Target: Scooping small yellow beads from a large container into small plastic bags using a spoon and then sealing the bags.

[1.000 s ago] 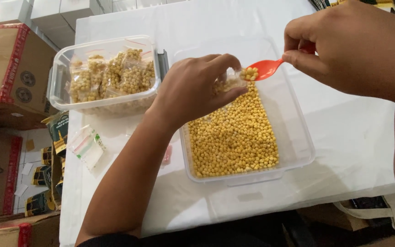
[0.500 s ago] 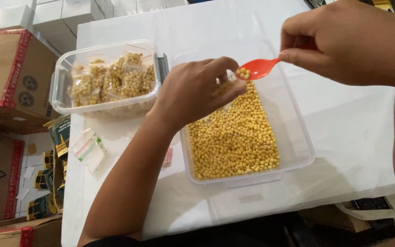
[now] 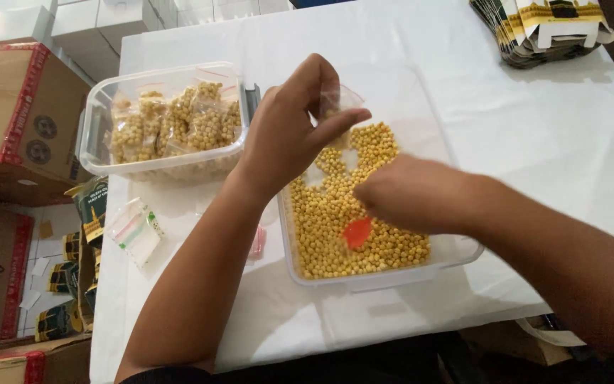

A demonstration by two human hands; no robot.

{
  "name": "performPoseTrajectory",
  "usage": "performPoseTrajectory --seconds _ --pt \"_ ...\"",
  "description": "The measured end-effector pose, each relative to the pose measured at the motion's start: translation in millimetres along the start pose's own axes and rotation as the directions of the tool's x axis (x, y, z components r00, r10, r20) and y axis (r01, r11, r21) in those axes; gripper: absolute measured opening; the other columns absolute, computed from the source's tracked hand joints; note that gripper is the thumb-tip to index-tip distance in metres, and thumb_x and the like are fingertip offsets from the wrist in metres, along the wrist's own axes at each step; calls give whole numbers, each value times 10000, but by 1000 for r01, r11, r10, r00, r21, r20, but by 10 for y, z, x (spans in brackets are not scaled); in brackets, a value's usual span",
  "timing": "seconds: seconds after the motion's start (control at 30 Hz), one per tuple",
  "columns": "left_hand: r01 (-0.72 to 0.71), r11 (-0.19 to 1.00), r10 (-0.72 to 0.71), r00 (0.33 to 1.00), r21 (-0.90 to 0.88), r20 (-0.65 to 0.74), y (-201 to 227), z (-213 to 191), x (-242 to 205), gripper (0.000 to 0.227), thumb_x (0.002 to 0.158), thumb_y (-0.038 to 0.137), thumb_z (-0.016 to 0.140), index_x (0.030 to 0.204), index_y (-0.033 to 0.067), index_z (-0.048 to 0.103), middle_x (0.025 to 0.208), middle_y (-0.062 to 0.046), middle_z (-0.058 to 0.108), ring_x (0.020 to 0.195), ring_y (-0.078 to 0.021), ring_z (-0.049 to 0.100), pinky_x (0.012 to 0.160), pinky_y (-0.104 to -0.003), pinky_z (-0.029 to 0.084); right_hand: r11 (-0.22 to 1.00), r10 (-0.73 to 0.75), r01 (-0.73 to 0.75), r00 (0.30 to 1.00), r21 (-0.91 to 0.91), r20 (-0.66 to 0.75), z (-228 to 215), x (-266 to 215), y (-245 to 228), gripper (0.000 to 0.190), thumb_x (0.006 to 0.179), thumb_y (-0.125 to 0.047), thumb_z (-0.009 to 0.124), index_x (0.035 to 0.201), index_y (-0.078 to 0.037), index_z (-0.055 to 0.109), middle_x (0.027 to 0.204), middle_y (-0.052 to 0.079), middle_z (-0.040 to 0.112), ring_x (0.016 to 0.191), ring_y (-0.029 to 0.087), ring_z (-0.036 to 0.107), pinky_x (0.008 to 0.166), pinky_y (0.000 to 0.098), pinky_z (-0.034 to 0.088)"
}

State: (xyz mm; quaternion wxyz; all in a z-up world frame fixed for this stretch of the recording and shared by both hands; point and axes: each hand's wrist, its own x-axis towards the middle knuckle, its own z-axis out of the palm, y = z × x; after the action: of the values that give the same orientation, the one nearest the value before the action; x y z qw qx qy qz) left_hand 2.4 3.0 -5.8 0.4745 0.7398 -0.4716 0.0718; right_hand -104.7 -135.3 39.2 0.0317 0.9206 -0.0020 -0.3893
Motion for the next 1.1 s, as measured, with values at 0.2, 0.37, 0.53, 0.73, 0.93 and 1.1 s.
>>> performPoseTrajectory --seconds 0.2,0.37,0.53,0.73,0.93,1.1 --pt "18 990 -20 1000 -136 -12 -47 19 -38 477 861 427 803 991 140 445 640 60 465 552 -57 352 506 -214 269 969 7 26 991 245 -132 -200 -219 107 242 984 -407 674 1072 -190 736 992 -20 814 848 100 766 802 240 645" --pt "-3 996 2 1000 -91 -8 -43 23 -25 472 882 517 690 1029 122 477 567 67 440 490 -47 330 460 -214 270 808 -58 447 709 385 -702 -261 -128 434 216 866 -346 779 1024 -198 771 945 -35 831 920 98 754 806 305 537" --pt "-90 994 87 995 -64 -51 -56 34 -19 331 1056 424 496 1043 94 514 573 42 514 449 -56 464 413 -180 379 646 -69 660 552 384 -831 -183 125 405 196 994 -295 671 951 -107 707 804 -6 704 723 91 636 662 252 515" --pt "-3 984 -13 996 -178 -86 62 -3 -18 174 1081 234 494 992 87 522 609 5 524 503 -81 478 483 -235 371 581 7 743 402 331 -916 -126 284 468 127 1010 -182 683 907 -110 682 806 -30 679 763 71 615 755 251 524" --pt "36 988 -44 998 -150 -54 78 -9 -9 222 1067 263 484 939 89 538 661 -25 631 547 -101 609 498 -229 440 573 27 765 339 292 -941 -118 303 430 99 992 -136 657 898 -113 676 829 -23 695 797 88 632 799 276 538" --pt "-6 998 3 999 -70 -50 50 -17 -18 241 1076 277 471 934 96 543 639 -21 641 510 -97 574 471 -247 395 592 25 757 325 277 -945 -122 275 412 96 966 -113 636 876 -108 669 826 -18 710 810 95 655 814 287 549"
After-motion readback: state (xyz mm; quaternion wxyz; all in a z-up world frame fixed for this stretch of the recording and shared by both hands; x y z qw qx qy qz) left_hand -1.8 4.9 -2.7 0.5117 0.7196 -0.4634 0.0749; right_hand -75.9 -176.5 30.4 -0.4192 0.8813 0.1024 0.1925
